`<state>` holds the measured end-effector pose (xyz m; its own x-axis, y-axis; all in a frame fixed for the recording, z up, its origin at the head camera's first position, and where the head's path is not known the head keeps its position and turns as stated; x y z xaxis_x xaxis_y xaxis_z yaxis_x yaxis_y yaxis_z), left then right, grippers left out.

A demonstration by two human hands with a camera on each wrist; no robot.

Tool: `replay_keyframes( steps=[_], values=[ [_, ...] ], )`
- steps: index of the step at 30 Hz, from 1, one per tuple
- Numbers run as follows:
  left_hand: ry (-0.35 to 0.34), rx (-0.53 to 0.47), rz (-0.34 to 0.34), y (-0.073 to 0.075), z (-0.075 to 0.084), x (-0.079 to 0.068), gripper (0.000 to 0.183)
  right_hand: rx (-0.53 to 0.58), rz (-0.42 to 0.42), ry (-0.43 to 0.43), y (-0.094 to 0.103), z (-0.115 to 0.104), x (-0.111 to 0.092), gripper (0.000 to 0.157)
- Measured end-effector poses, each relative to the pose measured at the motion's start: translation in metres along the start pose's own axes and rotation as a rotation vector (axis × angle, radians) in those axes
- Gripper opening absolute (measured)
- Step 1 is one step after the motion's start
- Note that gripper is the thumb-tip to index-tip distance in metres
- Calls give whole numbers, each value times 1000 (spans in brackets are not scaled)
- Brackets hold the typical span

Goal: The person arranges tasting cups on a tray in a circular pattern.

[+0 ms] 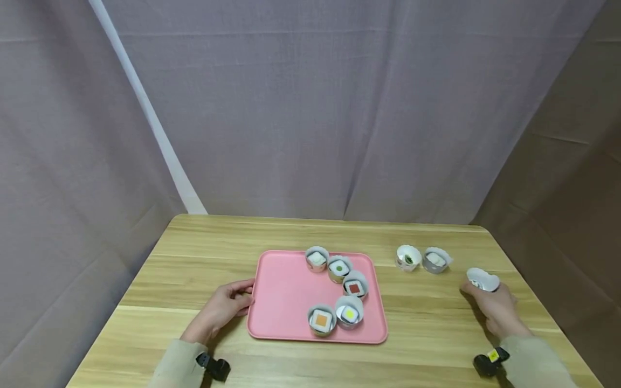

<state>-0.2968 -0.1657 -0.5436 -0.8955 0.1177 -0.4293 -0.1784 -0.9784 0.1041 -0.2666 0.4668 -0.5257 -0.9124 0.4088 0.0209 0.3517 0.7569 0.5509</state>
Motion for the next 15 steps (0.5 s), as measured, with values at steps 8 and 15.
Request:
replay_keyframes(
  steps=[8,15],
  values=[
    [0,-12,-16,1,-1,-1,46,-20,38,7,-1,3,-1,85],
    [19,-1,-18,2,-5,2,46,-35,36,25,-1,0,-3,82]
  ],
)
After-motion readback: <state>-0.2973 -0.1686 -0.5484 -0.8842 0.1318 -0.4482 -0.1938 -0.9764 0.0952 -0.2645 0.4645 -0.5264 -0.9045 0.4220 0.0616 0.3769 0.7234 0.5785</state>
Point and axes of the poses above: each hand's wrist, its own x-axis towards the middle knuckle, its own y-axis out of the back of the hand, z = x × y, the point moved 9 cm from there along x, towards the middle knuckle, and after that the axes turned 13 degrees about y, right-handed, at the moved point
